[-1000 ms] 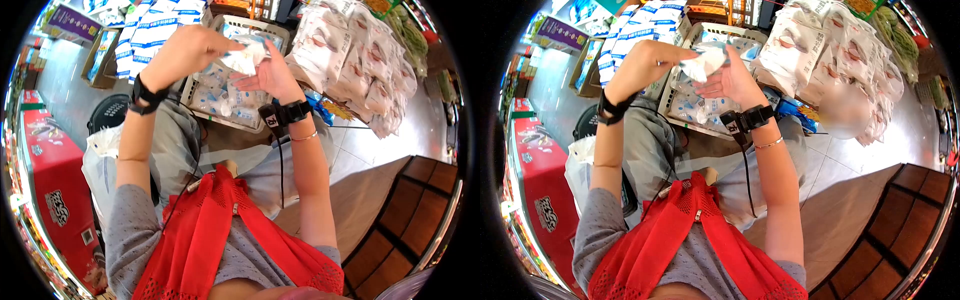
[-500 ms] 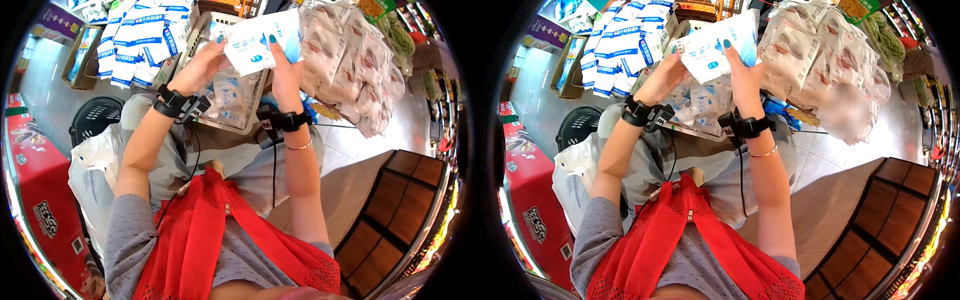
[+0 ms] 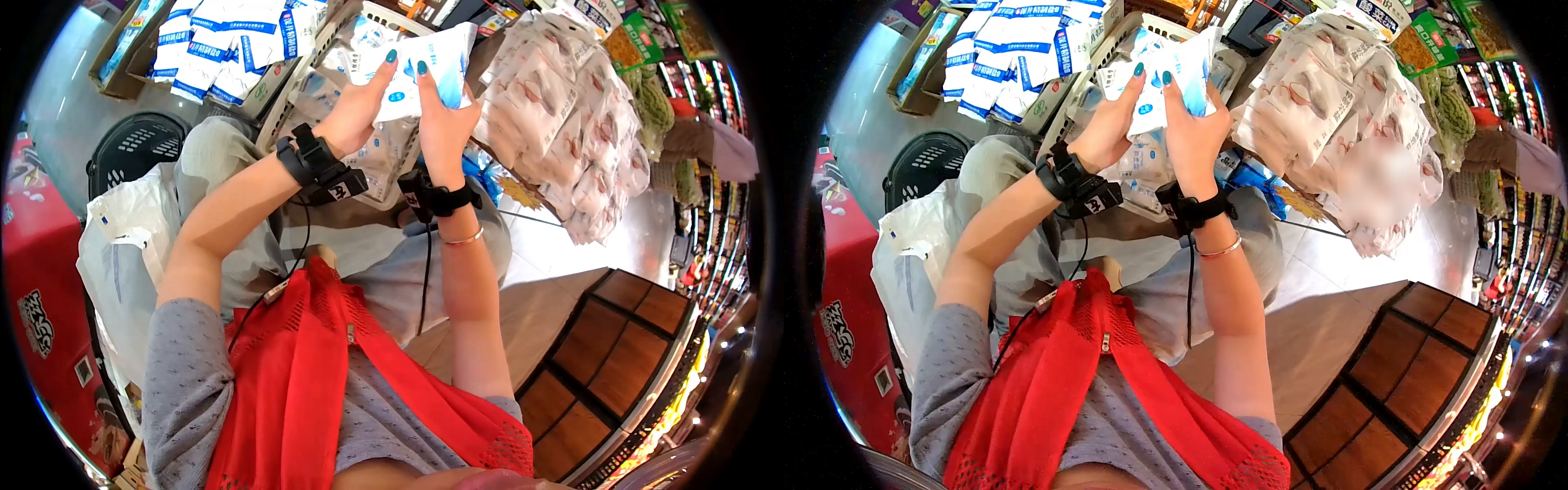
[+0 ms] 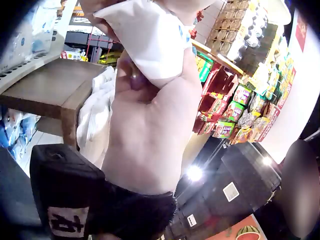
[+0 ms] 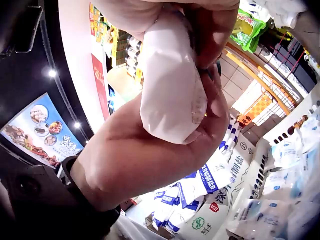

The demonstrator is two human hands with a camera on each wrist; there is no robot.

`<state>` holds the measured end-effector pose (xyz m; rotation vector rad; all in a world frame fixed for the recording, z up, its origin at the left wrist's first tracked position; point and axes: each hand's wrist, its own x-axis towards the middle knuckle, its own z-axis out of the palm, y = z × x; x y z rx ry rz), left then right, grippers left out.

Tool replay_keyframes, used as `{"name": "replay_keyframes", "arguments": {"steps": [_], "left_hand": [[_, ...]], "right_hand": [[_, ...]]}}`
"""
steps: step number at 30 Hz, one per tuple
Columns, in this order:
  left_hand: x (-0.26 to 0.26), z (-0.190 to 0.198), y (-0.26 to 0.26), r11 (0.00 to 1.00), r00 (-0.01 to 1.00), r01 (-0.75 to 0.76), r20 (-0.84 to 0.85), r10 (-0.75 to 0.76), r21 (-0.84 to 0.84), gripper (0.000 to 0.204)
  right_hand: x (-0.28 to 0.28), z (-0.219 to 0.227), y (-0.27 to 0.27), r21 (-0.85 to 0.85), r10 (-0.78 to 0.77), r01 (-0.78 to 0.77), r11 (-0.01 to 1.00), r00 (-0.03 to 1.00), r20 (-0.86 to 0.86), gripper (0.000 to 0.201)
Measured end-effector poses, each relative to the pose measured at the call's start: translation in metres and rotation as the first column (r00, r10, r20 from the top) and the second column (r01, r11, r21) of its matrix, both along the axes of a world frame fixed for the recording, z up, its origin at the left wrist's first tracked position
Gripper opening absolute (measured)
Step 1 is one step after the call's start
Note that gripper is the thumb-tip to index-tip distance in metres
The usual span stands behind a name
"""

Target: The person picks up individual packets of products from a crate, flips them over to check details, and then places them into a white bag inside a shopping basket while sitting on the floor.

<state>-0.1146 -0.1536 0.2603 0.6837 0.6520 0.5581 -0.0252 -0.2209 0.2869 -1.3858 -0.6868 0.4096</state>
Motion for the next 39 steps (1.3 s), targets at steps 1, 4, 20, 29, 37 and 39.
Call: {"name": "replay_keyframes", "arguments": {"steps": [1, 4, 20, 29, 37, 39], "left_hand": [[0.0, 0.0, -0.001, 1.0, 1.0, -0.028, 0.011, 0.028, -0.004, 0.051], [0.0, -0.005, 0.005, 1.0, 1.0, -0.029, 0.002, 0.029, 0.01, 0.047], [-0.007, 0.004, 0.02, 0.951, 0.98, -0.144, -0.097, 0.176, 0.273, 0.043], [-0.009, -0.001, 0.022, 0.934, 0.977, -0.155, -0.088, 0.192, 0.322, 0.043], [-0.012, 0.001, 0.03, 0.95, 0.991, -0.019, -0.12, 0.06, 0.31, 0.04], [-0.012, 0.003, 0.029, 0.947, 0.991, -0.016, -0.119, 0.057, 0.321, 0.04]], "right_hand": [[-0.001, -0.001, 0.0, 0.003, -0.001, 0.001, 1.0, 1.0, 0.018, 0.021], [-0.001, -0.001, 0.001, -0.021, -0.02, 0.021, 1.0, 0.999, 0.042, 0.023], [0.006, 0.017, -0.012, -0.168, 0.08, -0.08, 0.983, 0.997, -0.008, 0.046], [0.034, 0.015, -0.018, -0.194, 0.273, -0.3, 0.934, 0.95, -0.151, 0.04], [0.038, 0.007, -0.027, -0.127, 0.307, -0.31, 0.942, 0.951, -0.041, 0.034], [0.028, 0.01, -0.024, -0.079, 0.215, -0.209, 0.975, 0.974, 0.072, 0.034]]}}
